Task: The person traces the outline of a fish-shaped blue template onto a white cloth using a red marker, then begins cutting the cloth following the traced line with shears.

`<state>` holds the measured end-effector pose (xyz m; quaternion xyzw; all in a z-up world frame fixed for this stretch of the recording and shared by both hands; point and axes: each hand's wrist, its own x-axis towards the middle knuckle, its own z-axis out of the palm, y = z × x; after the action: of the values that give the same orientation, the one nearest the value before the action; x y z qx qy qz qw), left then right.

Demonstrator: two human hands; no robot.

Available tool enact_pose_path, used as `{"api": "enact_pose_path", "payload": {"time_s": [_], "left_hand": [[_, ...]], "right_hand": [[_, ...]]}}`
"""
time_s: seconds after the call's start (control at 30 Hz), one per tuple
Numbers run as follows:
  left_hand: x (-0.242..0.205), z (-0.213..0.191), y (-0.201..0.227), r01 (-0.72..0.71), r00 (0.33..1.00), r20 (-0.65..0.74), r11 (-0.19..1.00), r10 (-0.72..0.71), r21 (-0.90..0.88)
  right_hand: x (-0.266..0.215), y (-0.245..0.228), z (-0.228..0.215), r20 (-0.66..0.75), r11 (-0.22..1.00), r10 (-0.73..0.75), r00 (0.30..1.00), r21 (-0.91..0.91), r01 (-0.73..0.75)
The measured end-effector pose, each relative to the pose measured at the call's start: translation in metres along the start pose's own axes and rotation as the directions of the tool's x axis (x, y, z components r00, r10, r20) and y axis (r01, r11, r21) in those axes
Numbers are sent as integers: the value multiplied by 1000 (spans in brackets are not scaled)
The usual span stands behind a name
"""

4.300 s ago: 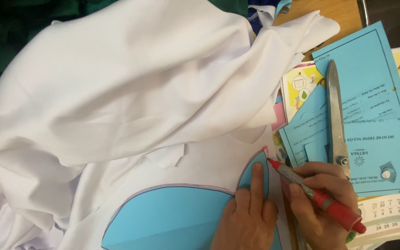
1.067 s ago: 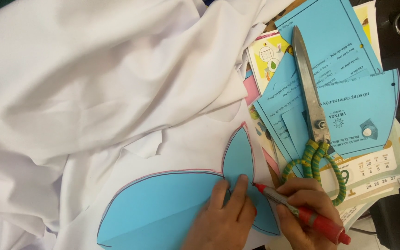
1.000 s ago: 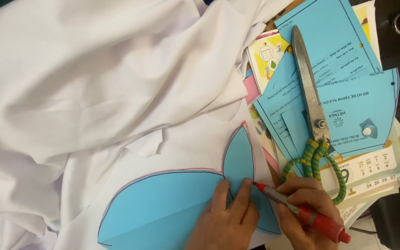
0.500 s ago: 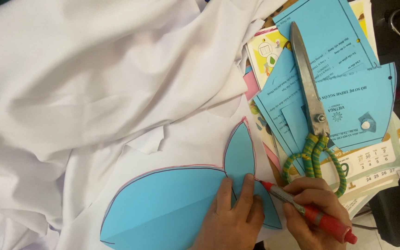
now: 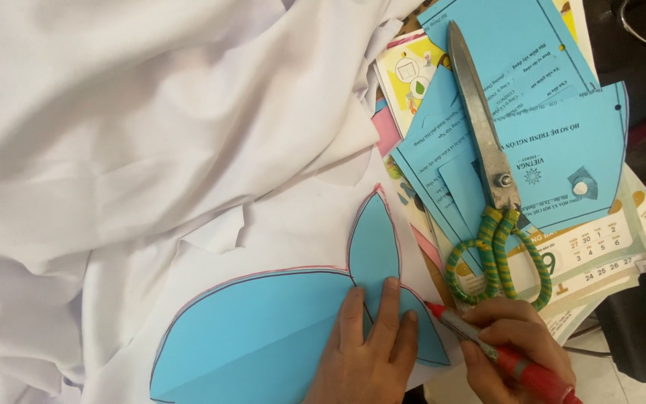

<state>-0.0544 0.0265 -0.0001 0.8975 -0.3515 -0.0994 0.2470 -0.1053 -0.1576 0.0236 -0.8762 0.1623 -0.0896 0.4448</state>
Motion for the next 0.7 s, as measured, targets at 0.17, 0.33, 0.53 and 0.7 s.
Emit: {"api": "enact_pose_path", "payload": {"time_s": [0.17,0.33,0.53,0.7], "left_hand": [[1,-2,-1,-21,1000,5,1000,21,9],[3,-4,-1,-37,994,-102,999,41,37],[3,-1,-1,-66,991,-116,997,70,38],[-2,3,5,-86,993,-82,996,87,16]], "right_hand": [[-4,8,-2,-5,997,-44,999,64,44],[-10,-7,0,-54,997,75,996,34,-73],[-10,-5,-2,-60,998,65,996,12,-65],[-6,-2,5,-38,998,-27,999,60,29]]}}
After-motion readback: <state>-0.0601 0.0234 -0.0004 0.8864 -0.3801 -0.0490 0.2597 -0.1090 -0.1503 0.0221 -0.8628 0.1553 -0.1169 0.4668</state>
